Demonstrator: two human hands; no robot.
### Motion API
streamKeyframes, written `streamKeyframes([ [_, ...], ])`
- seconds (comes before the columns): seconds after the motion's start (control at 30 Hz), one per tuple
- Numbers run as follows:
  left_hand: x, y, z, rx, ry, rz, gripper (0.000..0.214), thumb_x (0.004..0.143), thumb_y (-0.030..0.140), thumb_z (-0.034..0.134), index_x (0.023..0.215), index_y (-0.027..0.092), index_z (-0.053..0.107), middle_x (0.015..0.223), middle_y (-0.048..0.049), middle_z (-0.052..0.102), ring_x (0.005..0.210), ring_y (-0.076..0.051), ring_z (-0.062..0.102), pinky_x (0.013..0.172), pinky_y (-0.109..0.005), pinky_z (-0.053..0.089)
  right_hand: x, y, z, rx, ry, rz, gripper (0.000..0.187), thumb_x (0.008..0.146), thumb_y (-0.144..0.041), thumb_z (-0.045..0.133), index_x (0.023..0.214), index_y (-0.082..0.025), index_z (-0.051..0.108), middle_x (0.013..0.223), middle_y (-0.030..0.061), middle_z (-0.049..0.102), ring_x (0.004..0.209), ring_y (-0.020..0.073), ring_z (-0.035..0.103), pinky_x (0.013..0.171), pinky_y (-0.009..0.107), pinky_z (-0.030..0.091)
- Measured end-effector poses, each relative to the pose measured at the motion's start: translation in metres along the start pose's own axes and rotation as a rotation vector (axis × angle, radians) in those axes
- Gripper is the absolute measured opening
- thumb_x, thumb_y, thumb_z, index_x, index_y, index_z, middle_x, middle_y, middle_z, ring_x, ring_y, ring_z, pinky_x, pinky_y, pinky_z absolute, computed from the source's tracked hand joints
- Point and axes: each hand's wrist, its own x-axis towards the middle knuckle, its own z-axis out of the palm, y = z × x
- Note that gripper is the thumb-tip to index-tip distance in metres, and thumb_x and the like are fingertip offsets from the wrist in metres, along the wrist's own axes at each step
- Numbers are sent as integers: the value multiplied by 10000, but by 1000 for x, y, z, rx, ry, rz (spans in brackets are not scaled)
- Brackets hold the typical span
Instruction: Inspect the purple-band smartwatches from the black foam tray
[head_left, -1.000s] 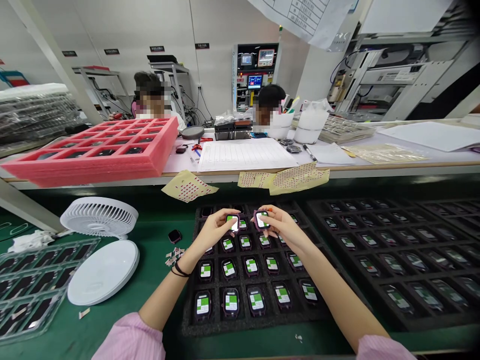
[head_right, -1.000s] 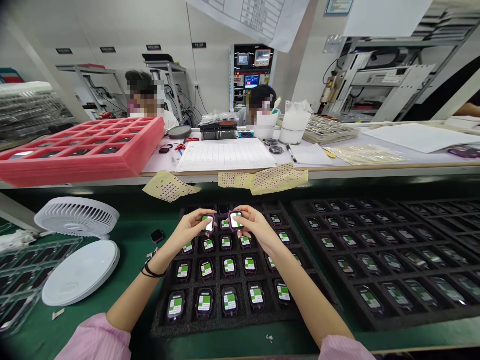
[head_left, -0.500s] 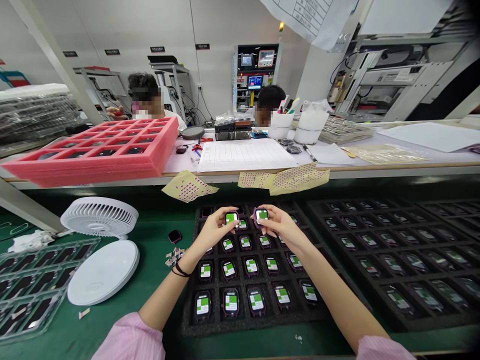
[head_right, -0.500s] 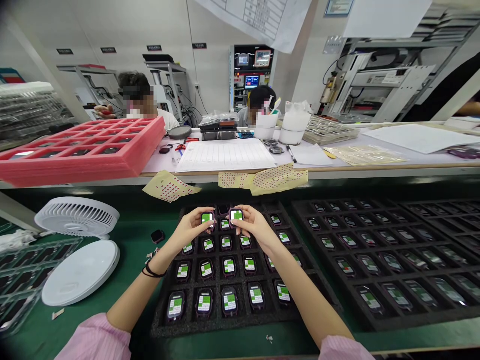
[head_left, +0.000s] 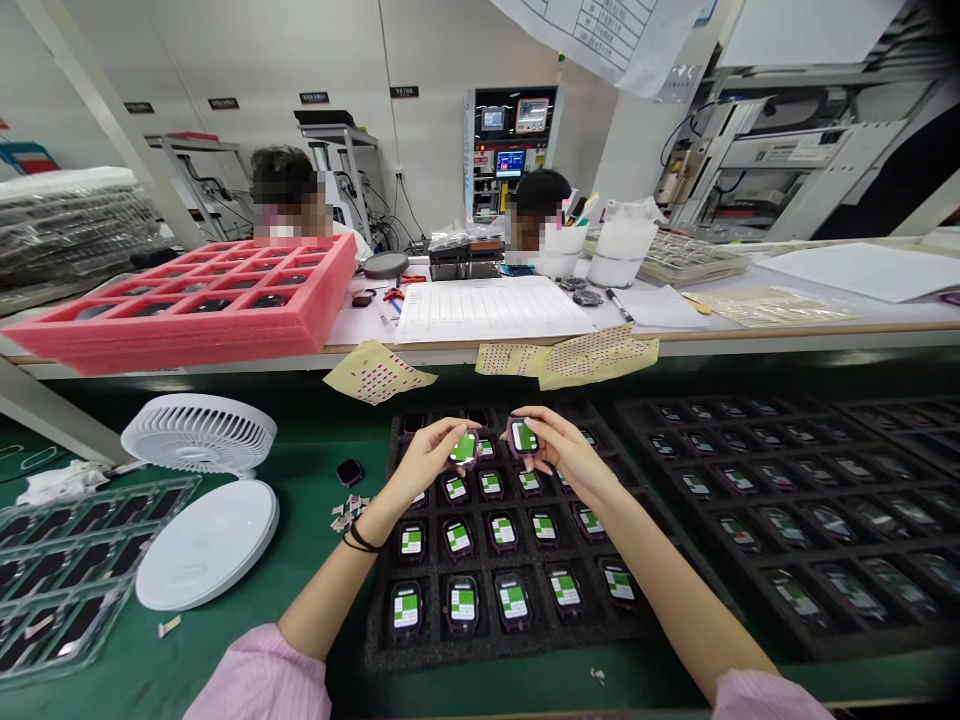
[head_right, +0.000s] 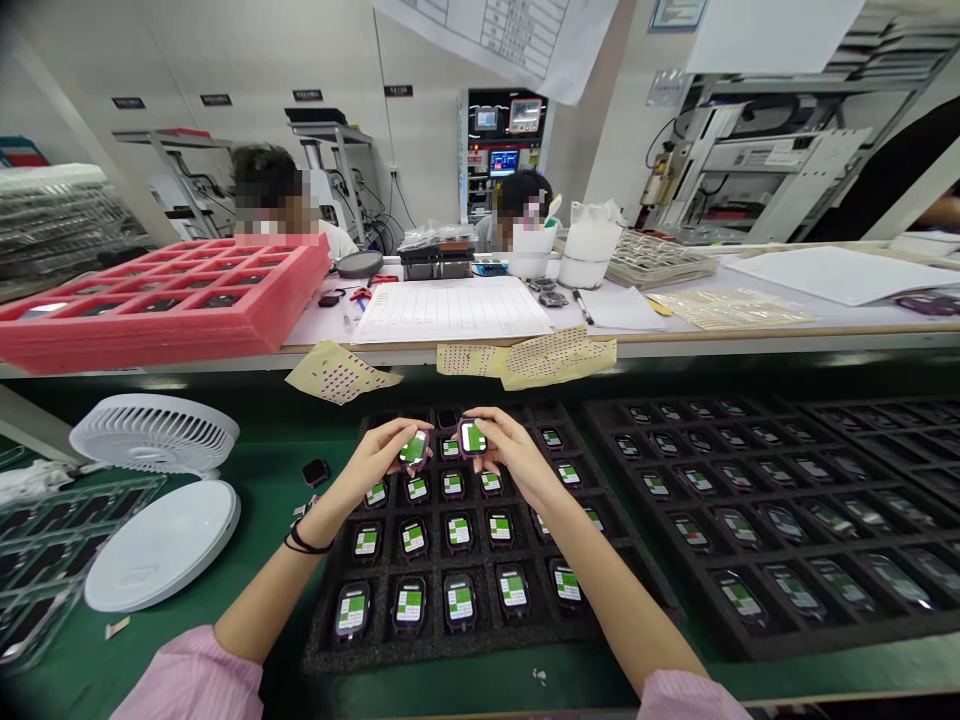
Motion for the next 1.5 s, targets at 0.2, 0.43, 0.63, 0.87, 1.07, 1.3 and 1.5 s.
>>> streamKeyframes([
  [0.2, -2, 0, -4, 50, -86, 48, 442, 887, 373, 517, 1291, 195, 517, 844, -32, 636, 594, -95, 552, 481, -192, 360, -1, -1, -2, -7, -60, -31, 328, 794, -330, 661, 1090, -213, 582, 1035, 98, 676, 605, 136, 636, 390, 204, 350],
  [0.43, -2, -4, -4, -26, -172, 84, 593, 807, 310, 643, 1345, 188, 427, 1175, -99, 595, 879, -156, 627, 816, -294, 492, -1, 1, -1, -45, -34, -76, 427, 685, -263, 767, 1062, -214, 573, 999, 79, 681, 573, 117, 614, 380, 192, 315],
  [0.63, 0, -6, 0, -20, -105, 85, 515, 751, 352, 697, 1203, 164, 536, 1028, -73, 633, 842, -163, 616, 755, -297, 529, -2, -2, 1, -85, 81, -9, 345, 678, -367, 765, 929, -201, 596, 815, 28, 701, 405, 49, 483, 356, 184, 249],
  [0.87, 0, -3, 2, 1, 6, 14, 401, 763, 485, 640, 982, 149, 621, 727, -17, 616, 633, -124, 569, 509, -211, 468, -3, -5, 4, -116, 152, 3, 324, 673, -455, 746, 782, -191, 594, 620, -13, 630, 427, 71, 460, 333, 181, 259],
  [1.07, 0, 0, 2, -4, 34, -37, 429, 758, 532, 616, 939, 143, 629, 678, -8, 595, 578, -107, 527, 471, -190, 424, -4, -5, 5, -139, 92, 2, 308, 695, -431, 738, 825, -194, 590, 685, 1, 655, 458, 75, 483, 356, 184, 293],
  [1.3, -1, 2, -1, 29, -7, 25, 445, 838, 466, 550, 1177, 181, 591, 846, -30, 624, 508, -52, 429, 412, -169, 300, -4, -4, 1, -159, -51, -33, 401, 671, -303, 778, 999, -222, 562, 935, 31, 659, 517, 73, 552, 392, 190, 332],
  [1.5, -1, -2, -2, 12, -63, 115, 486, 821, 373, 614, 1253, 172, 518, 1062, -80, 631, 858, -158, 597, 746, -265, 493, -4, -3, -2, -105, -127, -73, 401, 775, -319, 687, 1133, -230, 531, 1033, 92, 630, 696, 155, 634, 377, 192, 337],
])
